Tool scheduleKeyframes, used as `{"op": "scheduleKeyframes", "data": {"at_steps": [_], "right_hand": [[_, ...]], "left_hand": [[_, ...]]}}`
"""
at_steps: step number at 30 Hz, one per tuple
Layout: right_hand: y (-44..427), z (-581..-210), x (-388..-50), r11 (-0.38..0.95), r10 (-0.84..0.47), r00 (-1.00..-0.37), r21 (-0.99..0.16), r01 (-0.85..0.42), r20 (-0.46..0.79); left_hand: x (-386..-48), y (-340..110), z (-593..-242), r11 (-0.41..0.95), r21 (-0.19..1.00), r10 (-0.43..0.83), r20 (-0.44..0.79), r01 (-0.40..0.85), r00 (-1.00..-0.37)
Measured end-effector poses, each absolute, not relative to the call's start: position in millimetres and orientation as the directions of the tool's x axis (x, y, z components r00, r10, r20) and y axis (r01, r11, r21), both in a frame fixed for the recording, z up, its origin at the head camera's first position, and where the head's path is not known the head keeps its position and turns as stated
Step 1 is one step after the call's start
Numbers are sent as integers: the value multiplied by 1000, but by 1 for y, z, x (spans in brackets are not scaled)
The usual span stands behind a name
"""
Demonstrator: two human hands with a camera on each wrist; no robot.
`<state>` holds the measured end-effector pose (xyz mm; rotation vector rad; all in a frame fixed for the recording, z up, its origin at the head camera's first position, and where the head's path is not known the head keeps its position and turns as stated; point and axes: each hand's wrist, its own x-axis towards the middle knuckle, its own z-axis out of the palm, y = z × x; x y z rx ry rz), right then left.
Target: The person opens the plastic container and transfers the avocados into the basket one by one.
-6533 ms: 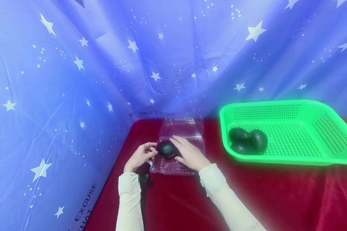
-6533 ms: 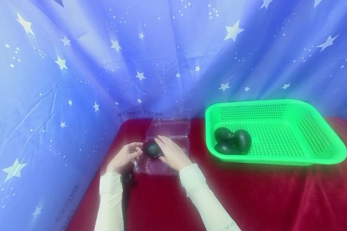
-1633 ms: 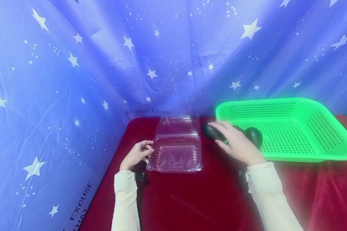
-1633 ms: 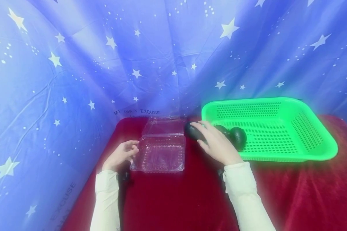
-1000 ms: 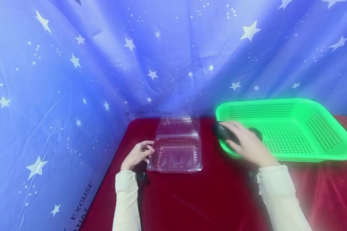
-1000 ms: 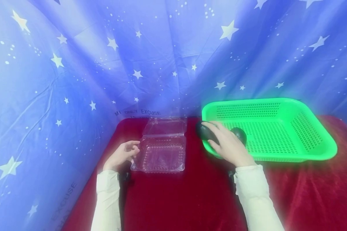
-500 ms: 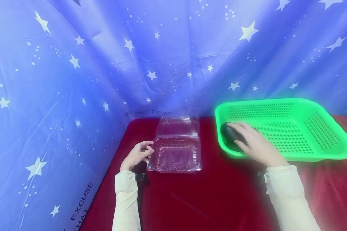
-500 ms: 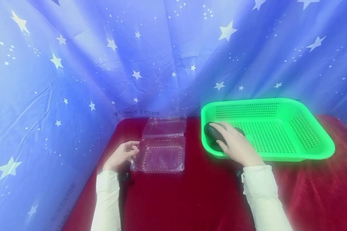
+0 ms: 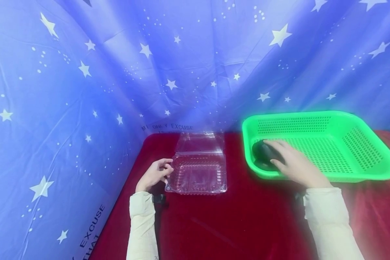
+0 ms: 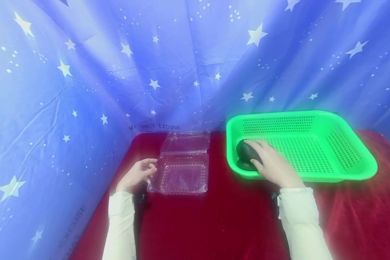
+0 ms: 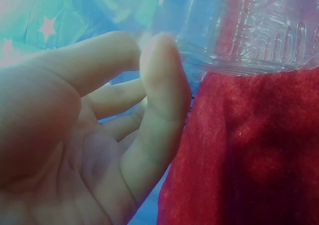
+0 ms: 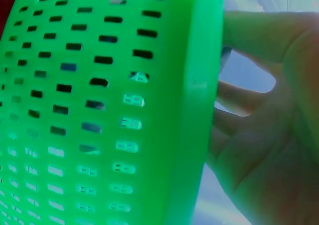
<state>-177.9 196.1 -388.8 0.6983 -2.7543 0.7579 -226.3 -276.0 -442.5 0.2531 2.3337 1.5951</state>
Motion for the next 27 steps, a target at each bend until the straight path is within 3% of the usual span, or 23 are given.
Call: {"op": "scheduleKeyframes", "data": {"at_steps": [27], "right_hand": [[220,-395,-184,794,-307,-930,-485,-367,202]], "left_hand": [[-227,-277,-442,366,930,326,-140,-12,-935]]}}
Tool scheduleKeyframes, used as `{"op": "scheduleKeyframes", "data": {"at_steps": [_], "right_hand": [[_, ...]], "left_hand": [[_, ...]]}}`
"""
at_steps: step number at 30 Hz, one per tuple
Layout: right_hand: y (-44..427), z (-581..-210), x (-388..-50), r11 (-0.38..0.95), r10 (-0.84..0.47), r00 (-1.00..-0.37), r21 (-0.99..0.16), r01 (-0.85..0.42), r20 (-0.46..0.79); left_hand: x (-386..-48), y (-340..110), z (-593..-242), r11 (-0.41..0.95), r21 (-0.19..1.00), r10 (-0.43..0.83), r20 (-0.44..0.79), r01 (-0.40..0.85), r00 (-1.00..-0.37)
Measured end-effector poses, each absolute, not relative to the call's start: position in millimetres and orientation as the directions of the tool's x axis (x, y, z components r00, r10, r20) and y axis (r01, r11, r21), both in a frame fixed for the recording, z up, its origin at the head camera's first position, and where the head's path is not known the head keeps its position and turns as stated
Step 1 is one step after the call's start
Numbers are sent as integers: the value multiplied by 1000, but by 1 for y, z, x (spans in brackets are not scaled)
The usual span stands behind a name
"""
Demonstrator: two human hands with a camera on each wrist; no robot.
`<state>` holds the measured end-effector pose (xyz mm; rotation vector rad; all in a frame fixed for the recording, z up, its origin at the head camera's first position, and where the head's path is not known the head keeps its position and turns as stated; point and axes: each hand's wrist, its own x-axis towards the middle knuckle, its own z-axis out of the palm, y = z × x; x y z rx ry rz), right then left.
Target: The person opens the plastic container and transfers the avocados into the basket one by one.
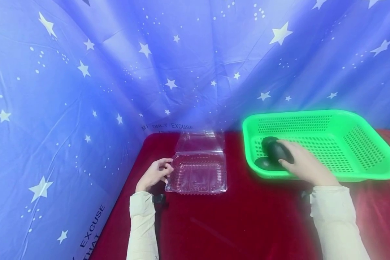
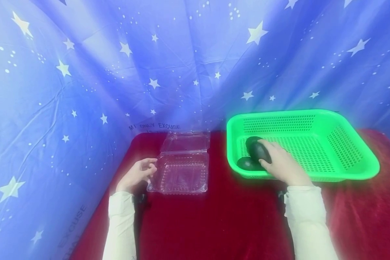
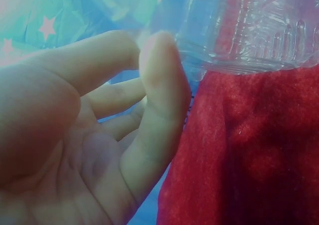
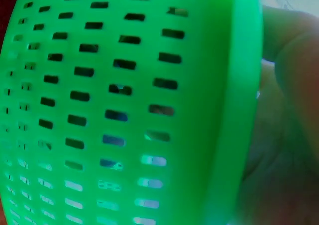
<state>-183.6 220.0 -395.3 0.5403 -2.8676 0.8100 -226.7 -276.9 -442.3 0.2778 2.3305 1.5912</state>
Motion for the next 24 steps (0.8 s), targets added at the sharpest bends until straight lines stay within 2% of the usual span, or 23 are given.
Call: {"op": "scheduleKeyframes", "data": {"at_steps": [6,24], "right_hand": [[220,-396,-186,813,-307,-930,-453,-366,200],[220,-401,-198,868,-309,-949,-390,-308,64]], "left_hand": [[-226,-276,-441,368,930,321,-143,-16,-936],[-226,-276,-441,366,930,320,-145,-18,-936]]}}
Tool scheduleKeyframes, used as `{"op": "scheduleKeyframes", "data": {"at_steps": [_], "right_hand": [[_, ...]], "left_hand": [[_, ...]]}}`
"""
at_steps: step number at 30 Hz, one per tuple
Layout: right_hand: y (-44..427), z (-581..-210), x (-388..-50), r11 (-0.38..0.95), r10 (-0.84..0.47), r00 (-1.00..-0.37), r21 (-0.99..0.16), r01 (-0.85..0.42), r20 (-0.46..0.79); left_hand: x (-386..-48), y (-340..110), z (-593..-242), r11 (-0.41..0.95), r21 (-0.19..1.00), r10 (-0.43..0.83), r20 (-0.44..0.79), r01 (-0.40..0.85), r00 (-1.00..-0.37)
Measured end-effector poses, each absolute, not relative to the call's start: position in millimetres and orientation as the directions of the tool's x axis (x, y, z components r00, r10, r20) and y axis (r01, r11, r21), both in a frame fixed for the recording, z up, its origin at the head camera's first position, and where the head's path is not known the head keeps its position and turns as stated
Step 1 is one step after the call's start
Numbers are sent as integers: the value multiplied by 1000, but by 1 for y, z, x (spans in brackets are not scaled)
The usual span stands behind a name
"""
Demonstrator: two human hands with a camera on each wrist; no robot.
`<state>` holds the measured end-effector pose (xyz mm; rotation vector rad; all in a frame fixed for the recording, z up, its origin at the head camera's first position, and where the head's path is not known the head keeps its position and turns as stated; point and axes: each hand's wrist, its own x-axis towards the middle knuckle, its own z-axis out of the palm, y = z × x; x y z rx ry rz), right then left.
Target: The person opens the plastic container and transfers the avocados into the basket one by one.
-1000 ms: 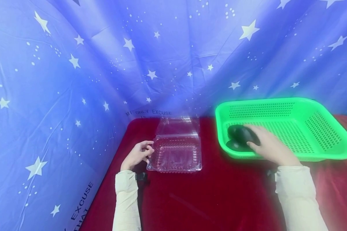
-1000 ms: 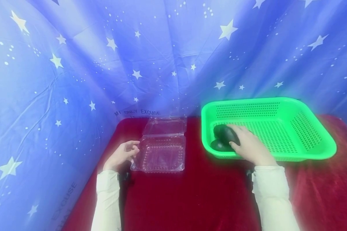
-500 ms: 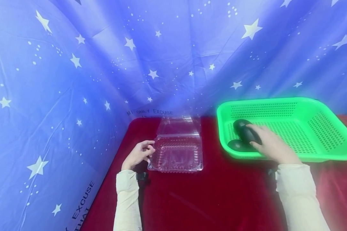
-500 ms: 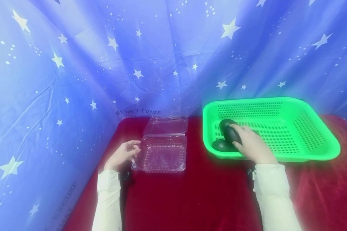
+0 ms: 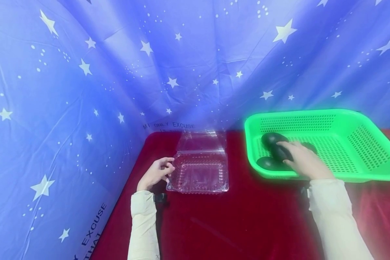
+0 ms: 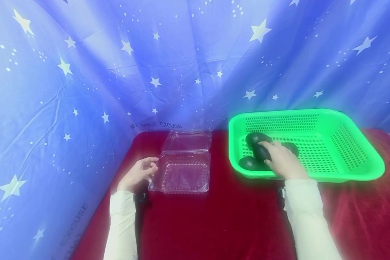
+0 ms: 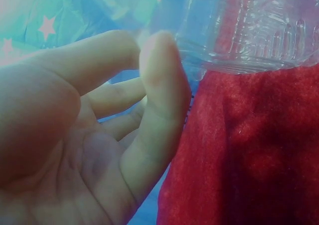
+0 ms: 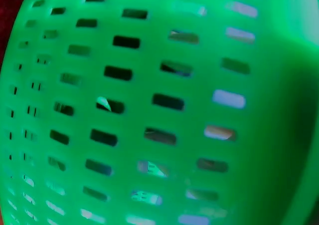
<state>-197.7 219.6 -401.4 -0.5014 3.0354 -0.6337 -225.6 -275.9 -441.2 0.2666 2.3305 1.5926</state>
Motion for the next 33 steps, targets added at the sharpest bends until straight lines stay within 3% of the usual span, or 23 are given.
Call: {"op": "scheduleKeyframes", "data": {"at_steps": [13,23,33], "right_hand": [[224,-403,-203,882,-328,-945,-356,-309,8],[224,-404,-205,879,-313,-948,-392,-271,-48],[224,-406,-206,877,-327,-945,-367,-310,17]], "left_hand": [[-226,-274,-443,353,935,323,-145,-23,-935],[-226,-276,-444,352,935,318,-153,-33,-936],[-226,-276,-442,360,933,318,-147,-24,-937]]}}
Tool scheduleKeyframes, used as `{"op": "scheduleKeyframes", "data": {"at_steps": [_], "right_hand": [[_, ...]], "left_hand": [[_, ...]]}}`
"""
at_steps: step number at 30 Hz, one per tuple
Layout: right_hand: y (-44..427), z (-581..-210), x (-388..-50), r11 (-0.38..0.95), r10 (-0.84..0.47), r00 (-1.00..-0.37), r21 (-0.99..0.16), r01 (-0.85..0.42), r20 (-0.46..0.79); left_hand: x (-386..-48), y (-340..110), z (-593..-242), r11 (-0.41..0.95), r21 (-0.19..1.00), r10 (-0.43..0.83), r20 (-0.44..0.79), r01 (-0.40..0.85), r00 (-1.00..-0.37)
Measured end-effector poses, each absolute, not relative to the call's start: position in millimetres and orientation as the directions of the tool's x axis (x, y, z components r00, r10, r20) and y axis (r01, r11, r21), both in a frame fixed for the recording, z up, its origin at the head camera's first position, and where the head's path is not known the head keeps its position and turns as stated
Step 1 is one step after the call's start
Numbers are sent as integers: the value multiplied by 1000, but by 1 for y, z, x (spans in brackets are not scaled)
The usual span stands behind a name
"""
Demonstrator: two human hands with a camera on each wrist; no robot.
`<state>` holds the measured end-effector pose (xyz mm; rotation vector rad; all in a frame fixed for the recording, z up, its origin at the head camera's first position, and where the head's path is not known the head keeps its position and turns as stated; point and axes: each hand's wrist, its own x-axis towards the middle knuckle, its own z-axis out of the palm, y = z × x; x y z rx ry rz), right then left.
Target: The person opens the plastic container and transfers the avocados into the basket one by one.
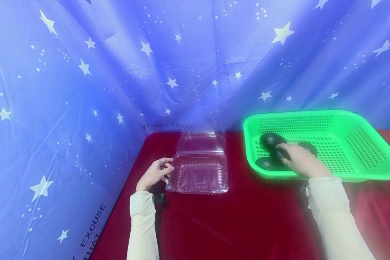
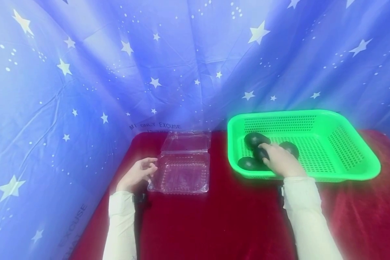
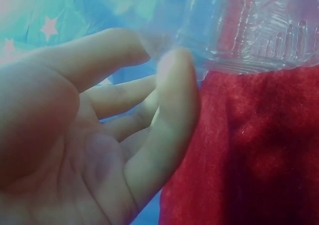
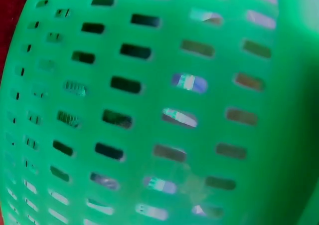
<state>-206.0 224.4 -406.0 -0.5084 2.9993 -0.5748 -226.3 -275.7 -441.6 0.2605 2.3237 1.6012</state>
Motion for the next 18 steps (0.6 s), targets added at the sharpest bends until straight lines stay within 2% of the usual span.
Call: {"op": "scheduleKeyframes", "data": {"at_steps": [9,18], "right_hand": [[222,-399,-205,857,-326,-939,-385,-343,111],[217,-382,-200,805,-337,-905,-419,-420,261]], "left_hand": [[-223,-278,-434,435,900,249,-109,11,-962],[-219,-278,-419,581,804,116,70,125,-991]]}}
